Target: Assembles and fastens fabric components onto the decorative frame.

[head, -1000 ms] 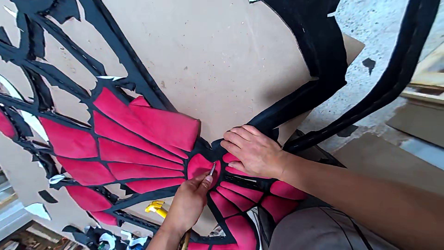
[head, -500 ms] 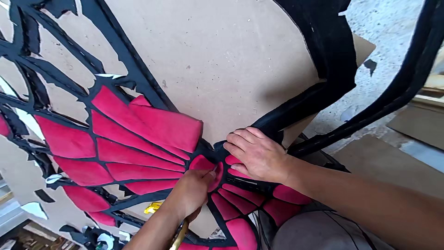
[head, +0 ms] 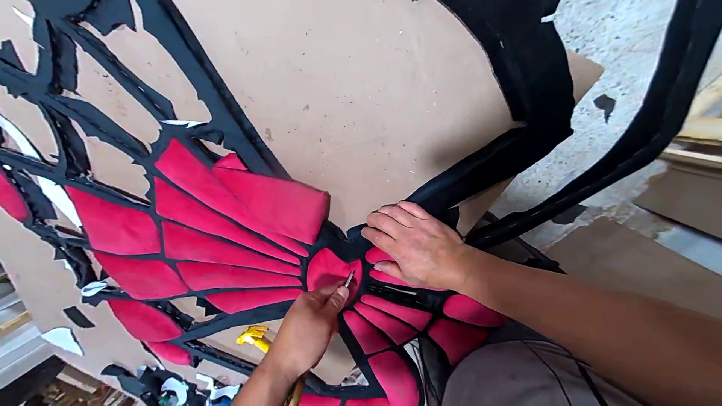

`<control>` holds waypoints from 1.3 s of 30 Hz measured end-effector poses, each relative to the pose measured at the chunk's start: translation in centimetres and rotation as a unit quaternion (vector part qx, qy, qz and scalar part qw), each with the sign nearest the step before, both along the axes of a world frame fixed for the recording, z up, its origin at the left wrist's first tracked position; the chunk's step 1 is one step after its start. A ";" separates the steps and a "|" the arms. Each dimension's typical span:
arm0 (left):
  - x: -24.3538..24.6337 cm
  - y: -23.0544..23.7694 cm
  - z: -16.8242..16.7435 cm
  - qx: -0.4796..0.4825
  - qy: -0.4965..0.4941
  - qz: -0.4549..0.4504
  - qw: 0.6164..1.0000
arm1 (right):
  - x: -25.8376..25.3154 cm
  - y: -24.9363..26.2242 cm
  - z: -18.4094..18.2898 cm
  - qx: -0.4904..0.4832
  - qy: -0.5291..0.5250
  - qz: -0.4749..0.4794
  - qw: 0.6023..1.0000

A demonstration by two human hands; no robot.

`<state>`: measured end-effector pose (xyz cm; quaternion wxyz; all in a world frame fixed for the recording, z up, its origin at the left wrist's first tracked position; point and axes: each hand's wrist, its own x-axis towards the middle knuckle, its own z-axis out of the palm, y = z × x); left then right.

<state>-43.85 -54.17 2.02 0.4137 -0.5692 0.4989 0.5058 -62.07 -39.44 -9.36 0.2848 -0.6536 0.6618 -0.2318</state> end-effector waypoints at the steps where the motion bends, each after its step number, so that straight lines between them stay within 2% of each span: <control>1: 0.1 0.2 -0.2 -0.009 0.005 0.006 1.000 | 0.0 0.0 -0.1 -0.004 0.002 -0.003 1.000; 5: 0.1 0.2 -0.9 -0.016 0.016 0.022 0.999 | 0.0 0.1 -0.1 -0.005 0.008 -0.008 1.000; 14: -0.9 -0.5 -1.2 0.003 -0.008 -0.001 1.000 | 0.1 0.0 -0.1 -0.012 0.009 -0.015 1.000; 22: -3.5 -1.8 -1.1 0.039 -0.082 -0.103 0.991 | 0.2 0.1 -0.3 -0.021 0.006 -0.015 1.000; 31: -3.3 -2.1 -0.6 0.041 -0.121 -0.053 0.990 | 0.1 -0.1 -0.3 -0.005 -0.006 -0.005 1.000; 39: -0.9 -1.3 -0.5 0.033 -0.047 0.003 0.998 | 0.4 -0.1 -0.2 -0.004 0.013 -0.022 1.000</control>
